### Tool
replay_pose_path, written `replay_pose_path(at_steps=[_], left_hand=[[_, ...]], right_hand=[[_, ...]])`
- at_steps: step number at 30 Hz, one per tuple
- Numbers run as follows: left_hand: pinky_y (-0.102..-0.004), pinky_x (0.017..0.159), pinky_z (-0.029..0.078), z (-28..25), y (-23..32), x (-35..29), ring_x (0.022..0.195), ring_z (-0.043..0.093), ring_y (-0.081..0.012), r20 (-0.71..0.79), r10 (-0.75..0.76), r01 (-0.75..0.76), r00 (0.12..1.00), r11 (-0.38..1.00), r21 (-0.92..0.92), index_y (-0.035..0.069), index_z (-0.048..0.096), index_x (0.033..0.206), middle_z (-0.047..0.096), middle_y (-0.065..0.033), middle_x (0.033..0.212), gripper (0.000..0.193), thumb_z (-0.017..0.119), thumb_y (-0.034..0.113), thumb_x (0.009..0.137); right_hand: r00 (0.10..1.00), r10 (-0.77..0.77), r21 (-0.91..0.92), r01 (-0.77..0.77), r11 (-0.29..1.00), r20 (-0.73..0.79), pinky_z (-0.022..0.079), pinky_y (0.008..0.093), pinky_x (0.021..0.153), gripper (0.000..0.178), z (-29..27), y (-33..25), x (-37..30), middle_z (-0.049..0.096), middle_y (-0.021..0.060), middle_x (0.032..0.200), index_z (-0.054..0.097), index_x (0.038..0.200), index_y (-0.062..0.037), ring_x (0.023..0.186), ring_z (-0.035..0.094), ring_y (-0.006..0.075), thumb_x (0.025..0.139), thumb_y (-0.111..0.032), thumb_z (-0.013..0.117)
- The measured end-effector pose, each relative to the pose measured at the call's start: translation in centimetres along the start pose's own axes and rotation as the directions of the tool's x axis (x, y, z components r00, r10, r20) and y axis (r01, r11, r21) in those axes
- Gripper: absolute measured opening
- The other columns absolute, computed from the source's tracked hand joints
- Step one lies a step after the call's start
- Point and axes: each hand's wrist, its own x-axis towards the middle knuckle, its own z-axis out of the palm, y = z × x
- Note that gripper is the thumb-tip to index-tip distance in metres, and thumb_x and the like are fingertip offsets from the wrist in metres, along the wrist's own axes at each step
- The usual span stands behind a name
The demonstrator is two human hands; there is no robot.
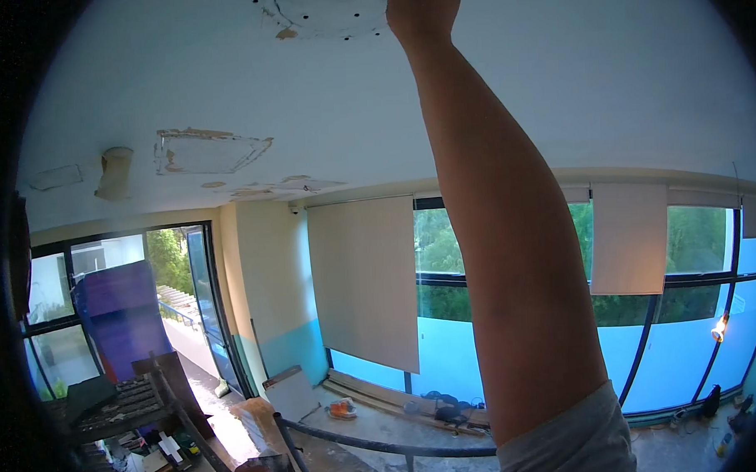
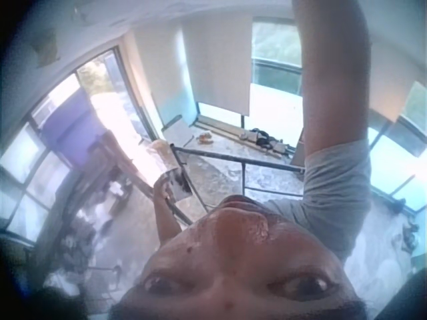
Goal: The person applies joint compound to a ceiling hole using a putty knife, then places a piece of mesh drywall tape over the compound and smooths it with the knife.
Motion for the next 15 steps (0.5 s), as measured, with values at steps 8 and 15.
replay_pose_path(at_steps=[8,15], left_hand=[[-0.0261,0.043,0.037,-2.7,-2.7,3.3,0.052,0.045,-0.0109,0.003,-0.042,0.042,0.999,0.999,0.009,0.015,0.065,0.115,0.049,0.0026,0.067,0.042,0.077,0.026,0.076],[-0.0263,0.042,0.036,-2.3,-2.7,3.6,0.051,0.045,-0.0107,-0.012,-0.028,0.028,1.000,0.999,0.045,0.015,0.063,0.120,0.046,0.0030,0.063,0.046,0.076,0.027,0.077]], right_hand=[[0.996,0.085,-0.134,-0.084,0.987,0.003,0.047,0.0418,0.071,0.031,-1.4,-0.9,0.2,0.066,0.0214,0.079,0.064,0.085,0.0039,0.076,0.063,0.0350,0.081,-0.026,0.071],[0.999,-0.036,-0.244,0.040,0.969,0.019,0.047,0.0430,0.072,0.029,-1.4,-0.9,0.6,0.066,0.0223,0.080,0.064,0.083,0.0029,0.078,0.062,0.0391,0.080,-0.025,0.071]])
